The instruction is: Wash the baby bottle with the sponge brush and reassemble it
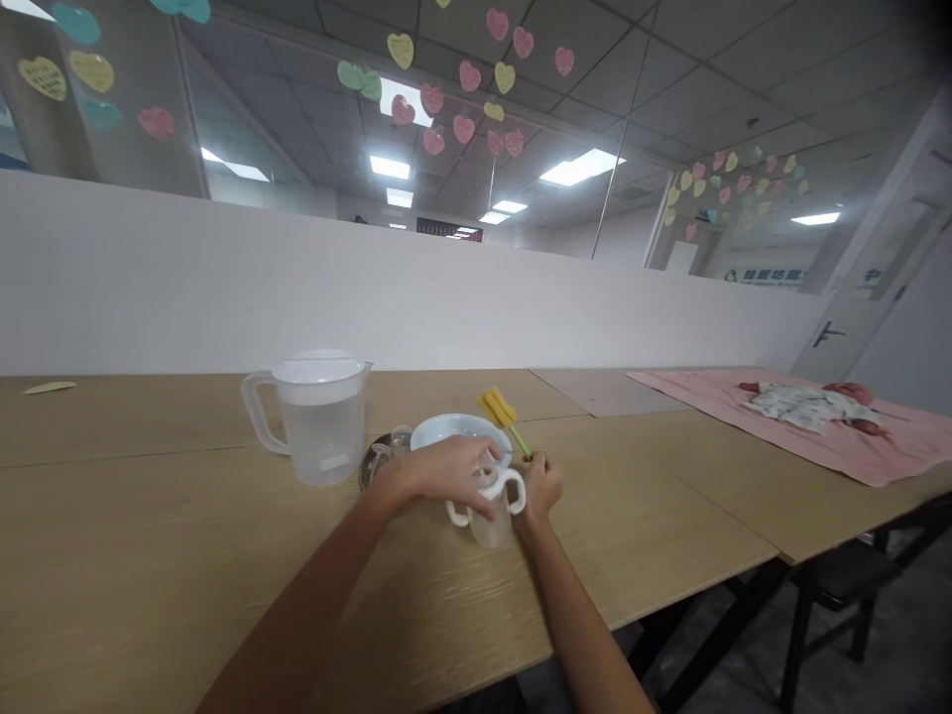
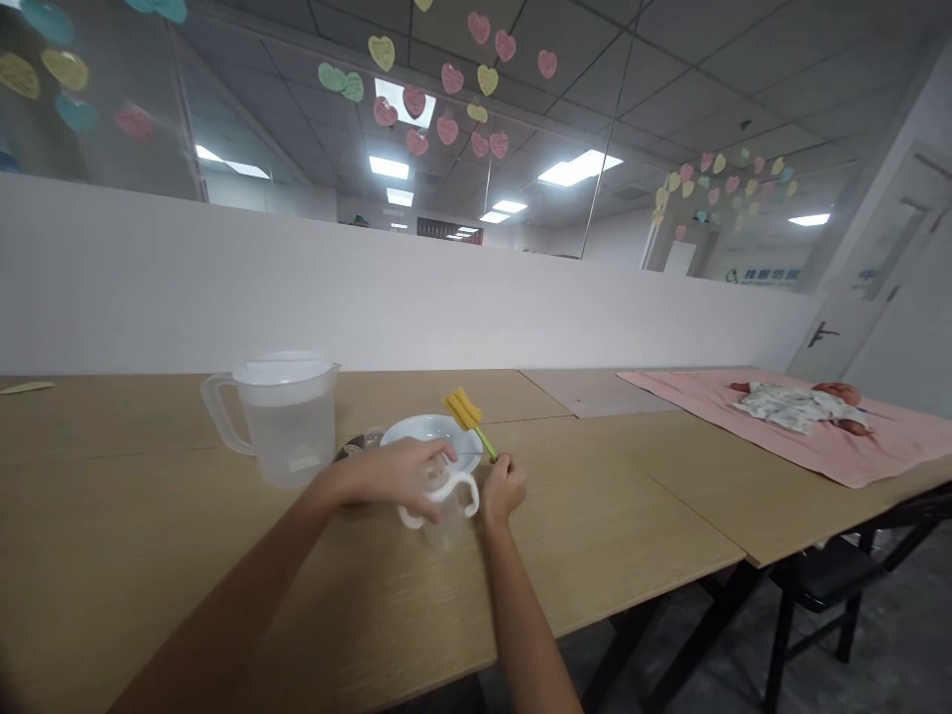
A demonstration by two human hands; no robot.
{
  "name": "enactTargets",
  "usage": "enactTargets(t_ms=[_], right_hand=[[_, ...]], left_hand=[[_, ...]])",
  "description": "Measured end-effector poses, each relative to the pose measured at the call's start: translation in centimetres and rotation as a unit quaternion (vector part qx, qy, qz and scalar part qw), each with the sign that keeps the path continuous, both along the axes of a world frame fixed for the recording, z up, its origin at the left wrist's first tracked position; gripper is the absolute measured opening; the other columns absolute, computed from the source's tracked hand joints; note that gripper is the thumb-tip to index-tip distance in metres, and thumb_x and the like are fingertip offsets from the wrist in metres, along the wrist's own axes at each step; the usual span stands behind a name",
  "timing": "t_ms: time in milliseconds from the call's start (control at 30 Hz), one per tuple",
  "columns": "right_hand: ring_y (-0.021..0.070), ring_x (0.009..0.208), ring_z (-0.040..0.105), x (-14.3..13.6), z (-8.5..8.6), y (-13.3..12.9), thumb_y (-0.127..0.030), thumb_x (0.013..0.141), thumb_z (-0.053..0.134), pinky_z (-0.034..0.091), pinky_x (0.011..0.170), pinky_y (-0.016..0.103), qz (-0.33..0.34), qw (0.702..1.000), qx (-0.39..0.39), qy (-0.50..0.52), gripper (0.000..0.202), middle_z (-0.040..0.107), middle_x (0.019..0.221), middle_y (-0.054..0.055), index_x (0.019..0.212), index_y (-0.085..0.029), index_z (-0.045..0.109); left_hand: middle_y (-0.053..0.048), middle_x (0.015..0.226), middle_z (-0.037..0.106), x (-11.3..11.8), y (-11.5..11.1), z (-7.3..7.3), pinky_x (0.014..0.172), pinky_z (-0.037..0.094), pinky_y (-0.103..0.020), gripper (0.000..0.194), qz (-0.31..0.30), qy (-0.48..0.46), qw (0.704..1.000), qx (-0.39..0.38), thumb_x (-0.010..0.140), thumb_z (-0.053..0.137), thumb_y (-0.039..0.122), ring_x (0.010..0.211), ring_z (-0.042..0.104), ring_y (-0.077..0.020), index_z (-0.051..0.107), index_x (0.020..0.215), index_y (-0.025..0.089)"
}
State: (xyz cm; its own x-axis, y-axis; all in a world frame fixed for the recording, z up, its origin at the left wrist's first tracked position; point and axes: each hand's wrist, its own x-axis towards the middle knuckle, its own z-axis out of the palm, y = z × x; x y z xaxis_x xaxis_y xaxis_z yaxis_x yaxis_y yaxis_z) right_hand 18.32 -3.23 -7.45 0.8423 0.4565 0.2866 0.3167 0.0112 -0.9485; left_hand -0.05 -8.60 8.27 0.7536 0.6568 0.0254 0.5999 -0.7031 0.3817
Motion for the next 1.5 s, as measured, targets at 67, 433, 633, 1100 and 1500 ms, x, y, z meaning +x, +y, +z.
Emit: enactTargets(t_ms=[67,433,633,1100,1500], right_hand=[[0.0163,0.057,0.044,0.0,0.0,0.1,-0.035,0.076,0.034,0.028,0.055,0.026,0.001,1.000,0.008,0.000,0.032,0.062,0.064,0.005,0.062,-0.019,0.058],[0.0175,0.077,0.052,-0.9,0.4,-0.5,-0.048,0.090,0.020,0.032,0.068,0.026,0.030,0.994,0.082,-0.062,0.046,0.060,0.084,0.006,0.083,-0.019,0.055],[0.0145,0.068,0.048,-1.5,0.7,-1.3,-0.048,0.090,0.025,0.032,0.065,0.025,0.051,0.980,0.122,-0.148,0.043,0.055,0.071,0.003,0.073,-0.018,0.051],[0.0121,0.062,0.049,-1.3,0.3,-1.6,-0.035,0.085,0.046,0.032,0.057,0.022,-0.023,0.911,0.128,-0.391,0.028,0.055,0.064,0.003,0.072,-0.018,0.064],[0.0138,0.064,0.047,-0.7,0.3,-1.3,-0.029,0.086,0.044,0.030,0.059,0.024,-0.070,0.893,0.116,-0.429,0.028,0.053,0.062,0.002,0.062,-0.019,0.055]], left_hand=[[-0.002,0.107,0.062,0.0,0.1,0.3,0.076,0.043,-0.027,0.058,0.027,-0.067,0.997,0.029,0.062,0.072,0.045,0.097,0.057,-0.0231,0.054,0.113,0.026],[-0.005,0.122,0.055,0.1,3.6,-1.8,0.090,0.042,-0.033,0.056,0.145,-0.264,0.933,0.196,0.074,0.066,0.040,0.109,0.053,-0.0230,0.044,0.124,0.024],[-0.007,0.113,0.062,-0.7,5.0,-2.5,0.087,0.042,-0.034,0.053,0.166,-0.186,0.940,0.231,0.067,0.074,0.032,0.103,0.057,-0.0258,0.052,0.113,0.018],[-0.011,0.105,0.065,-2.2,4.4,-1.5,0.084,0.037,-0.039,0.035,0.186,-0.017,0.909,0.374,0.075,0.059,0.011,0.100,0.054,-0.0288,0.060,0.109,0.018],[-0.008,0.102,0.065,1.0,3.4,-3.3,0.081,0.035,-0.037,0.029,0.157,0.034,0.885,0.437,0.084,0.045,0.006,0.097,0.054,-0.0239,0.061,0.104,0.020]])
